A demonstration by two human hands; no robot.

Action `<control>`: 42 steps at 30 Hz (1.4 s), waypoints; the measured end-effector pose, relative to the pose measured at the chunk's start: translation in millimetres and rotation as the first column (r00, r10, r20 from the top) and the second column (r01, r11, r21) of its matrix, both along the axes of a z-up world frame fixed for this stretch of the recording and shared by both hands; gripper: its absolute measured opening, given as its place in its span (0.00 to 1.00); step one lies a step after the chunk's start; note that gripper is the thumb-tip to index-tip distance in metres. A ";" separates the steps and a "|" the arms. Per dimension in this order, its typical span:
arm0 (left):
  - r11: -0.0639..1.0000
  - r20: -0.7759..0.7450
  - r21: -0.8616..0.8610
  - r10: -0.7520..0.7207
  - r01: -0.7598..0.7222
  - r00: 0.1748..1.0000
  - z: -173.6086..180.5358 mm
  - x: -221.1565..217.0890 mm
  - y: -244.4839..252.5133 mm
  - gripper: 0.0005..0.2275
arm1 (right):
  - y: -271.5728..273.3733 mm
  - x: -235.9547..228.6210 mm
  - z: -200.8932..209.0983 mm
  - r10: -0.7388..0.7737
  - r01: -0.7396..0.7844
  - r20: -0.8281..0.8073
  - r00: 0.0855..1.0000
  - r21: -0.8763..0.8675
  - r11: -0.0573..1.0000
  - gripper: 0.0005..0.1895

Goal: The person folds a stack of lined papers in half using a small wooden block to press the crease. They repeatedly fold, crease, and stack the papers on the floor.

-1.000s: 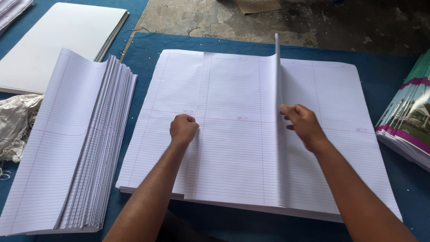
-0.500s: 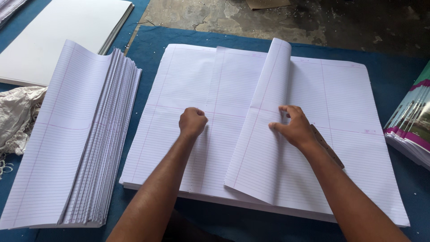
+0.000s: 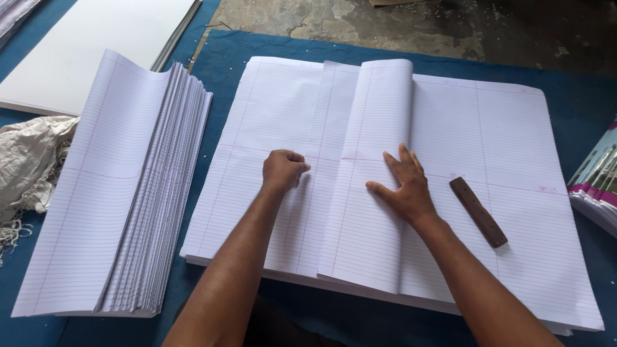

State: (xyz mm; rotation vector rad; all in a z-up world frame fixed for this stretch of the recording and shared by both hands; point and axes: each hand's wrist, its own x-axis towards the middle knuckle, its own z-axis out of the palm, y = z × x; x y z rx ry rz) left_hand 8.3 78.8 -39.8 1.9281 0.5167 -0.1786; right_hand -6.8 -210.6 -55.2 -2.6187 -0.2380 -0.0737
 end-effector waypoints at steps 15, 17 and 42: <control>0.965 0.100 0.256 -0.086 0.058 0.991 -18.6 -1.9 -5.4 0.23 | 53.0 0.0 -0.1 0.058 -0.051 0.075 0.995 -0.097 0.994 0.43; 0.962 0.107 0.265 -0.092 0.060 0.990 -20.6 -1.4 -4.5 0.23 | 55.2 -0.5 -1.0 0.072 -0.061 0.105 0.992 -0.103 0.993 0.43; 0.958 -0.023 0.284 0.042 -0.033 0.999 1.0 -5.5 -18.4 0.12 | 41.8 5.6 5.3 -0.053 0.081 -0.207 0.977 0.128 0.988 0.40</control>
